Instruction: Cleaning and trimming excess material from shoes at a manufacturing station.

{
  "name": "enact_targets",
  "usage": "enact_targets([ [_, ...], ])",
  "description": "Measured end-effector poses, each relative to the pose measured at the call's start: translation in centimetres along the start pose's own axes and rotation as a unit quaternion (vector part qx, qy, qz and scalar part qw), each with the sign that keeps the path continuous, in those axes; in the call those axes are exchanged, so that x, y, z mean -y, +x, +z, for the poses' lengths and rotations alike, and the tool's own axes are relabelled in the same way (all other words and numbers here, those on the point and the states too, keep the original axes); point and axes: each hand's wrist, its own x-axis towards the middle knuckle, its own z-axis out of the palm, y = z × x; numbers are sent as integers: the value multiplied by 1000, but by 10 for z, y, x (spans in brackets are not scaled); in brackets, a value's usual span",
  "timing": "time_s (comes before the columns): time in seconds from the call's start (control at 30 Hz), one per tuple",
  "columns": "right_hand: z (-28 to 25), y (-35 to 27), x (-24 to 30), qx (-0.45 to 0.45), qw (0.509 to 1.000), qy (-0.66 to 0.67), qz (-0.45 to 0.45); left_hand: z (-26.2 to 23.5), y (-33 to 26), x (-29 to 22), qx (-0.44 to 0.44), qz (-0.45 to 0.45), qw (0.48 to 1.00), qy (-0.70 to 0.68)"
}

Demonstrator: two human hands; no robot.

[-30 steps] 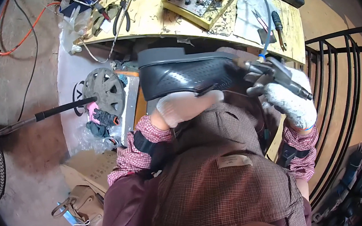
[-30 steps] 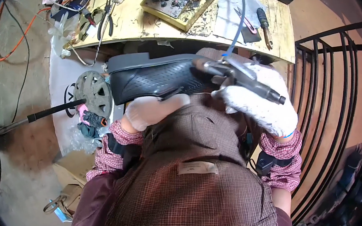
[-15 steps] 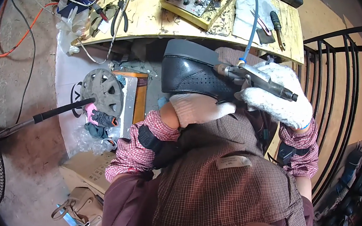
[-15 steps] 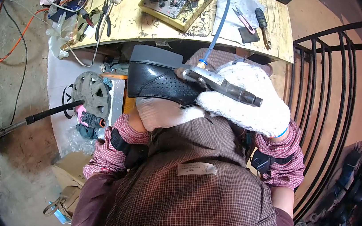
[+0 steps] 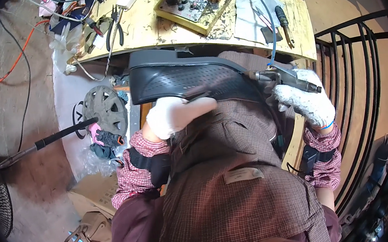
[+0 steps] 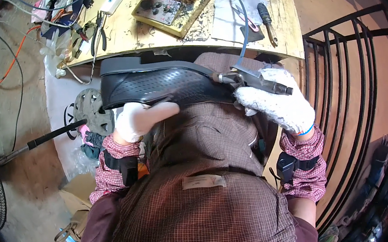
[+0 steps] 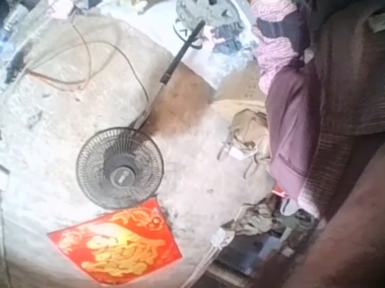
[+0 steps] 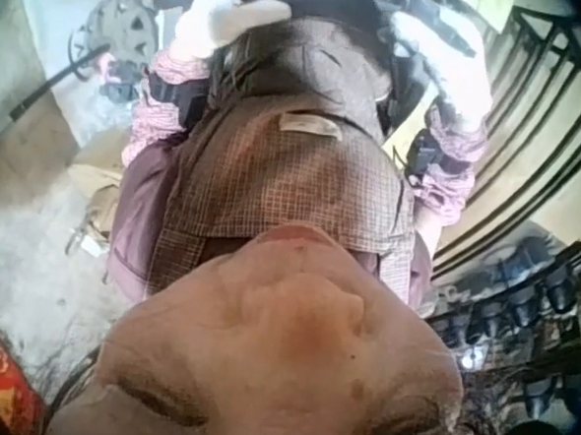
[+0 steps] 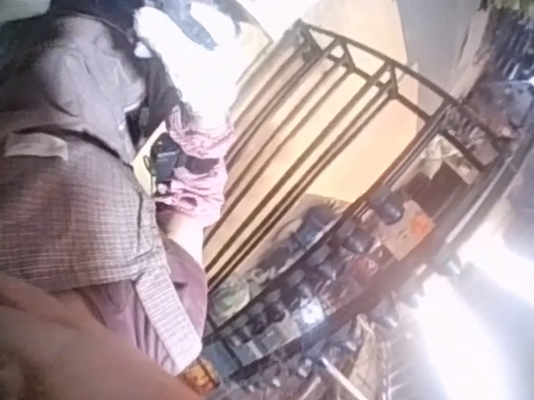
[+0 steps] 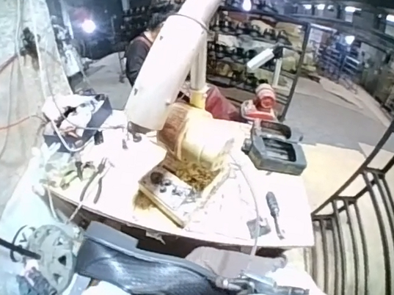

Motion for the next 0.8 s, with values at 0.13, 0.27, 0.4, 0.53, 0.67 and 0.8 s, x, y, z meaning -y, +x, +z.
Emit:
enact_targets([
  [0.13, -5, 5, 2, 43, 998, -7, 34, -15, -10, 20, -103, 168, 968, 153],
  [0.27, -20, 12, -13, 20, 997, -67, 39, -23, -19, 18, -152, -192, 961, -131],
  [0.4, -28, 48, -33, -21, 949, -267, -167, -24, -16, 30, -254, -156, 799, -522],
  [0.53, 7, 127, -14, -66, 957, -177, -220, -15, -18, 37, -255, -122, 788, -546],
  [0.67, 20, 186, -27, -131, 944, -123, -277, -2, -2, 33, -250, -103, 754, -599],
  [0.8, 55, 128, -15, -313, 820, -277, -391, 10, 9, 16, -230, -93, 735, -631],
])
